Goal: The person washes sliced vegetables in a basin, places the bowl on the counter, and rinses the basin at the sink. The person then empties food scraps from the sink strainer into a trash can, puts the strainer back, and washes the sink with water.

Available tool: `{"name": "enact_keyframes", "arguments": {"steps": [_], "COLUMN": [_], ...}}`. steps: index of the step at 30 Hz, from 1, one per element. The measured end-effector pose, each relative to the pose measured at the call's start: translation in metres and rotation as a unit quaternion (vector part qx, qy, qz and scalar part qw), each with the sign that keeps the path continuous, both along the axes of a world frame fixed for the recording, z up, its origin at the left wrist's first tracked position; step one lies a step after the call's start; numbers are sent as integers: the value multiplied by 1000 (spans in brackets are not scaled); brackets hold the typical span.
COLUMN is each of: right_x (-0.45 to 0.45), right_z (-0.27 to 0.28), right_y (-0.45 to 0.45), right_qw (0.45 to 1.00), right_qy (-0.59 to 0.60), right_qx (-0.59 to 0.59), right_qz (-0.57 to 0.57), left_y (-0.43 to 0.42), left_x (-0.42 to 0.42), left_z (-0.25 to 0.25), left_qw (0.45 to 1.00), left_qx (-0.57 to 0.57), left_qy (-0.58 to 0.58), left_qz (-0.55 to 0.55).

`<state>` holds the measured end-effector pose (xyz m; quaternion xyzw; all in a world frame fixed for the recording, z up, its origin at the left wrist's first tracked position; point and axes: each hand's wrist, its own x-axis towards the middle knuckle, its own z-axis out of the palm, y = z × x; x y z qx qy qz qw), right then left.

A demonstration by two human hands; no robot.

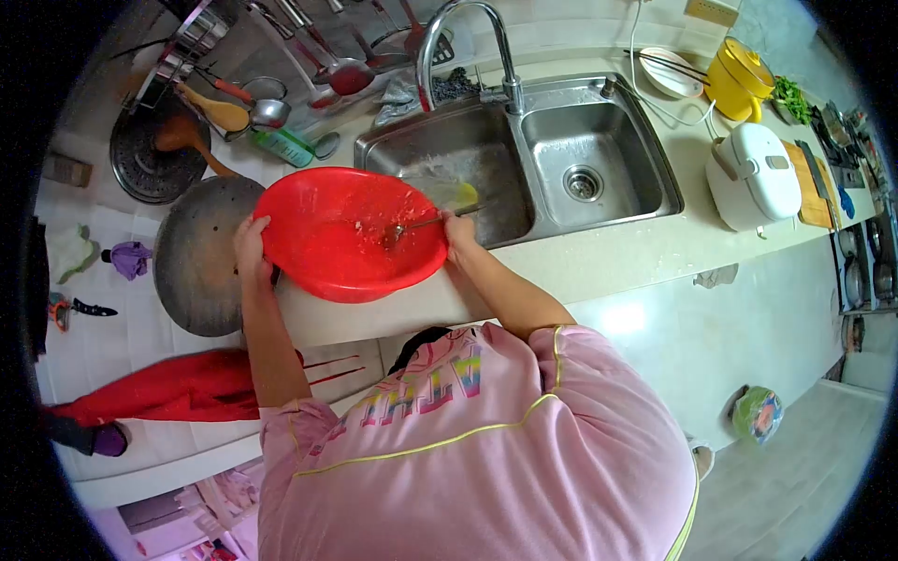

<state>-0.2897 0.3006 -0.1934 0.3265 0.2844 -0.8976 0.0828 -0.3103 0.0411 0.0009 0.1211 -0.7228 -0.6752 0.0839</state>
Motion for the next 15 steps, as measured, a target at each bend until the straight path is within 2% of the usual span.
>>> {"name": "enact_keyframes", "arguments": {"steps": [2,3,5,8,9,11,12,13,15], "right_x": [-9,-7,-1,-10,-12,-17,-17,-17,-15], "right_z": [-24,-19,2,-20,-28,-43,-40,-32,-23], "right_y": [-4,-1,10,16,19,26,27,27,31], "right_qw": [999,999,991,989,994,997,998,998,995], "right_qy": [-3,-22,-60,-42,-13,47,51,56,89], "right_qx": [-6,33,109,125,78,-16,-11,-5,16], "right_qz": [-38,-7,55,74,69,60,29,-1,-39], "left_y": [8,12,20,54,68,83,90,104,127], "left_x": [-8,-12,-26,-27,-24,-27,-26,-20,-10], "left_z": [2,3,-2,13,19,18,18,24,22], "left_qw": [1000,1000,997,981,971,926,896,879,813], "left_qx": [3,5,-60,-186,-231,-351,-408,-454,-559], "left_qy": [0,0,30,51,53,133,172,143,160], "left_qz": [-17,-25,-28,-28,-27,-34,-36,-31,-29]}}
